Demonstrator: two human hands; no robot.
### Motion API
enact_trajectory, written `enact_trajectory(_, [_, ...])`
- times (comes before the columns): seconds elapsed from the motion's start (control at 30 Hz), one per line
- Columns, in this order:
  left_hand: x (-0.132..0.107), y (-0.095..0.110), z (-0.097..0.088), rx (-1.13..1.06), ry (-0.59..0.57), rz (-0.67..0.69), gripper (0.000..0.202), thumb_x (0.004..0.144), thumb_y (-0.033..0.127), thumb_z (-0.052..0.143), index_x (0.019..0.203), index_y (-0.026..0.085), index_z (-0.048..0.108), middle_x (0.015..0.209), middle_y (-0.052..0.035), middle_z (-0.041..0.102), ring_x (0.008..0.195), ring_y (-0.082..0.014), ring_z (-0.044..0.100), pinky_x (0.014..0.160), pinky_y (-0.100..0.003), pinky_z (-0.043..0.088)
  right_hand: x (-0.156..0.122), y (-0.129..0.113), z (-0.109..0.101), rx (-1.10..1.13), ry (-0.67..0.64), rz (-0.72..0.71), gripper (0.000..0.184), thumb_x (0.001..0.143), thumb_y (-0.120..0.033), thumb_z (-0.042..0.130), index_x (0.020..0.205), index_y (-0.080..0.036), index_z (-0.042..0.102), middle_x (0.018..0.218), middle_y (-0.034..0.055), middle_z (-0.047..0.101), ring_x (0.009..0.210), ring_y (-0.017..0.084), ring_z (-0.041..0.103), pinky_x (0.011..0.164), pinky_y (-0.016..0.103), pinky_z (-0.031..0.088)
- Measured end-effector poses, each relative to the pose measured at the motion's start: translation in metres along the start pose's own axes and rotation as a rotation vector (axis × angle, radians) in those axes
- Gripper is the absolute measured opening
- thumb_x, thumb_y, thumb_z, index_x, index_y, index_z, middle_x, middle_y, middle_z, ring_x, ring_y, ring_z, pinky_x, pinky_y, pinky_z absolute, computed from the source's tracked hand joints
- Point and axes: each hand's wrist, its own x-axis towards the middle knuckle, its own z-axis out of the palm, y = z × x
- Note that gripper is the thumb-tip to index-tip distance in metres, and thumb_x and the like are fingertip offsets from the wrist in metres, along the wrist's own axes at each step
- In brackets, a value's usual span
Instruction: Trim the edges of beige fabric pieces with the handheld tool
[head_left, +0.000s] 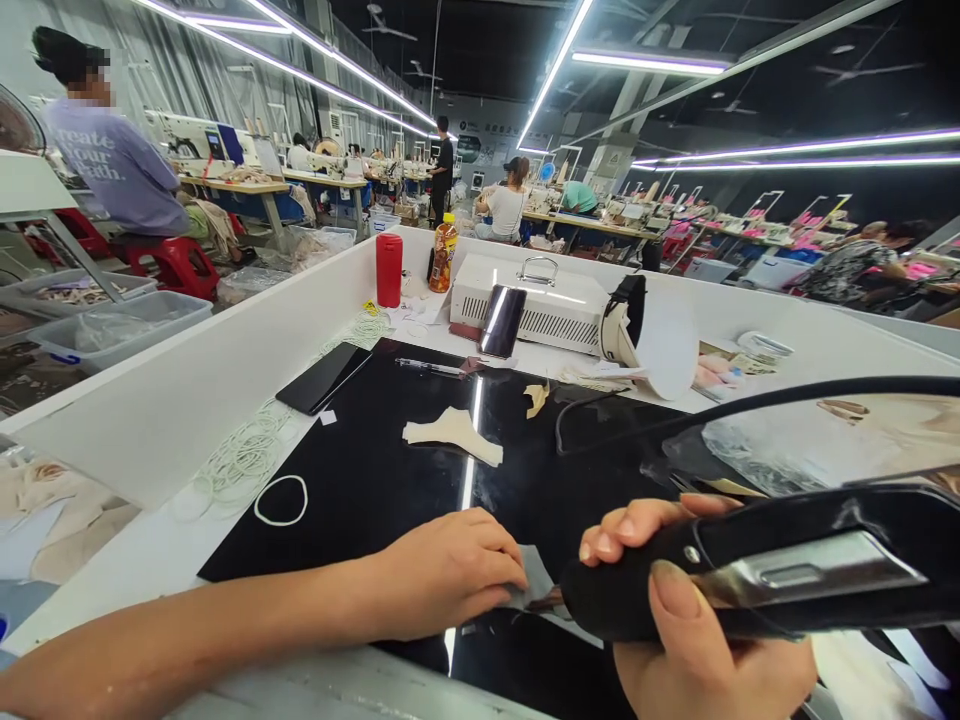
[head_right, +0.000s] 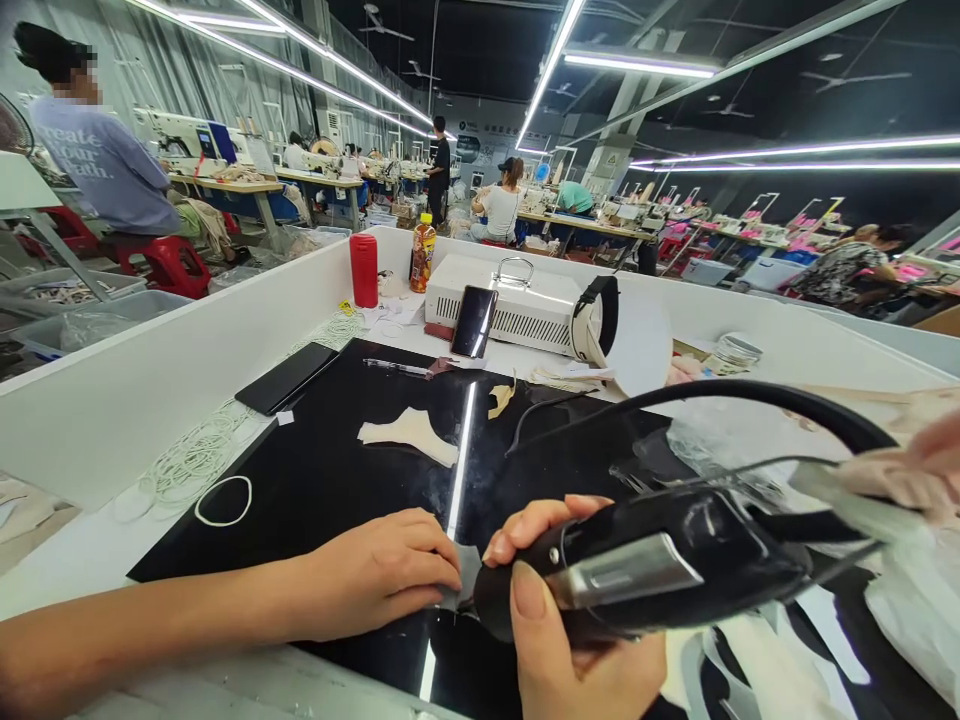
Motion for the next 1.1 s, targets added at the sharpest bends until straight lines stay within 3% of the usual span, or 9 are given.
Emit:
enact_trajectory(0.3, [-0.002,-0.001,-0.003,-0.003,0.004,-0.039,0.018,0.096,0.016,0.067,0.112,0.017,0.074,0.112,-0.0068,0.070,0.102,-0.0205,0.064,0.095,-0.030,0.052,0.003,0.006,-0.004,-0.056,0.032,0.024,0.032,0.085,-0.026,0.079,0.111,-0.028,0.061,0.081,-0.0035,0.063,0.068,0.016,0.063,0.067,0.034,0.057])
enact_trajectory(0.43, [-0.001,0.002,-0.009,-0.115,-0.015,-0.023,0.026,0.095,0.019,0.069,0.121,0.022,0.070,0.131,-0.0082,0.067,0.117,-0.0230,0.062,0.107,-0.036,0.047,0.011,0.005,-0.007,-0.082,0.110,0.009,0.037,0.080,-0.026,0.082,0.110,-0.026,0.061,0.080,-0.0036,0.065,0.066,0.017,0.063,0.066,0.036,0.057])
enact_trajectory(0.53, [-0.001,0.002,-0.008,-0.197,-0.046,0.005,0.033,0.091,0.026,0.076,0.123,0.022,0.069,0.133,-0.0101,0.067,0.121,-0.0255,0.063,0.112,-0.041,0.043,0.011,0.000,-0.005,-0.045,0.143,0.009,0.036,0.077,-0.025,0.083,0.107,-0.025,0.062,0.077,-0.0034,0.065,0.064,0.017,0.062,0.062,0.034,0.057])
enact_trajectory(0.73, [-0.002,0.003,-0.004,-0.151,-0.129,-0.027,0.040,0.090,0.031,0.074,0.128,0.020,0.067,0.137,-0.0142,0.065,0.126,-0.0315,0.060,0.116,-0.053,0.035,0.001,-0.005,-0.005,0.005,0.058,0.042,0.033,0.081,-0.026,0.080,0.109,-0.026,0.063,0.078,-0.0022,0.063,0.067,0.016,0.061,0.061,0.034,0.059])
enact_trajectory(1.1, [0.001,0.002,-0.008,-0.135,-0.154,0.004,0.045,0.090,0.033,0.074,0.132,0.021,0.065,0.138,-0.0133,0.064,0.127,-0.0320,0.059,0.114,-0.049,0.039,-0.003,-0.003,-0.006,-0.024,0.023,0.050,0.032,0.084,-0.029,0.078,0.111,-0.029,0.061,0.080,-0.0023,0.062,0.068,0.017,0.061,0.064,0.035,0.059])
